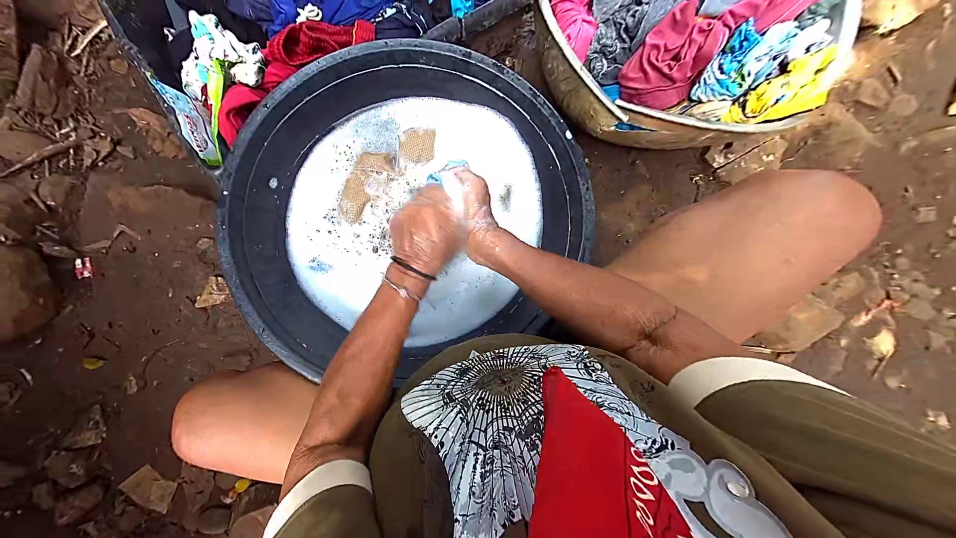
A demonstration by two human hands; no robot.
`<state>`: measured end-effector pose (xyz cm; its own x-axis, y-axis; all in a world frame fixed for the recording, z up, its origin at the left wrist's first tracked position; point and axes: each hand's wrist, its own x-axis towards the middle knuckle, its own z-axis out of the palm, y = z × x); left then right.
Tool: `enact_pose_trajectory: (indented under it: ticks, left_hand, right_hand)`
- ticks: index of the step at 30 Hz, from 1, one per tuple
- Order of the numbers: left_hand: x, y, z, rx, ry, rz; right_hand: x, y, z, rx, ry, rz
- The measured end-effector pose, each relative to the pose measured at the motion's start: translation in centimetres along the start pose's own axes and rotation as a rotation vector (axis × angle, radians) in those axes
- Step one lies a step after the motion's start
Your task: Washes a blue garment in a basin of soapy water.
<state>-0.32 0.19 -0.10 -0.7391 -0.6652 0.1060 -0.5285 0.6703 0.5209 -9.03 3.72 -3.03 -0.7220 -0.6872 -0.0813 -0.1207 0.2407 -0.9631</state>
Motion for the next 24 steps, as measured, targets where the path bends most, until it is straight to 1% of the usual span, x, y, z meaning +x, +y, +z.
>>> enact_pose_trajectory:
  ticks: [1, 2, 3, 4, 5, 6, 7, 9, 11, 12, 13, 14, 15, 16, 17, 18, 19, 20, 21, 22, 24]
  left_hand:
    - [-0.6, 0.1, 0.7, -0.013, 0.054, 0.1]
    - [-0.8, -0.2, 0.7, -0.037, 0.02, 0.115]
    - [-0.4, -0.9, 0.2, -0.039, -0.059, 0.058]
    - [0.5, -1.8, -0.5, -0.007, -0.183, -0.047]
    - [1.4, -2.7, -1.1, 0.03, -0.337, -0.17]
    - [1.9, -3.4, -1.3, 0.051, -0.409, -0.245]
    - [2.0, -3.9, -1.3, 0.067, -0.391, -0.268]
    - [1.8, -4.8, -1.7, 0.061, -0.233, -0.256]
    - [2.2, -6.5, -3.2, 0.021, -0.102, -0.282]
    - [2.6, -7.4, -4.4, -0.005, -0.053, -0.308]
    - [3.1, -8.2, -5.5, -0.044, 0.01, -0.331]
    - [3.5, -8.9, -6.2, -0.096, 0.087, -0.35]
    - [3.9, -9.7, -6.2, -0.178, 0.167, -0.356]
    - [4.4, -10.4, -5.8, -0.292, 0.22, -0.353]
    - [5.1, -10.8, -5.3, -0.406, 0.23, -0.36]
    - [5.6, -11.0, -4.9, -0.52, 0.2, -0.378]
    - [5.9, -11.0, -4.6, -0.629, 0.154, -0.396]
    - [5.5, -10.9, -4.5, -0.729, 0.106, -0.386]
    - [4.6, -10.8, -4.1, -0.799, 0.063, -0.338]
    - [3.6, -10.6, -3.6, -0.838, 0.021, -0.267]
    - [2.4, -9.5, -2.3, -0.829, -0.099, -0.145]
  right_hand:
    - [-0.2, 0.6, -0.1, 0.03, -0.005, -0.093]
    - [-0.7, 0.7, -0.4, 0.096, -0.028, -0.082]
    - [-1.1, 0.3, -0.5, 0.205, -0.064, 0.011]
    - [-1.2, 0.0, -0.2, 0.328, -0.072, 0.093]
    - [-1.8, -0.1, -0.1, 0.405, -0.097, 0.143]
    - [-2.4, -0.1, 0.0, 0.44, -0.125, 0.149]
    - [-2.5, -0.2, -0.1, 0.438, -0.166, 0.134]
    - [-1.9, -1.1, -1.6, 0.335, -0.283, 0.117]
    - [-0.3, -2.7, -4.7, 0.243, -0.443, 0.102]
    - [0.6, -3.3, -6.7, 0.293, -0.502, 0.077]
    - [1.3, -4.1, -8.4, 0.396, -0.503, 0.066]
    - [1.4, -4.9, -9.6, 0.52, -0.414, 0.096]
    - [1.0, -6.7, -9.7, 0.639, -0.203, 0.299]
    - [1.4, -9.2, -8.8, 0.78, 0.06, 0.645]
    - [1.1, -3.7, -7.3, 0.897, -0.006, 0.361]
    - [1.5, 0.1, -5.7, 0.971, -0.053, 0.257]
    - [1.7, 1.4, -4.1, 1.017, -0.045, 0.296]
    - [1.5, 1.2, -3.0, 1.042, -0.034, 0.354]
    - [1.2, 0.4, -2.5, 1.052, -0.021, 0.381]
    - [1.0, -0.5, -2.4, 1.062, -0.021, 0.376]
    - [1.4, -2.2, -2.7, 1.093, -0.062, 0.328]
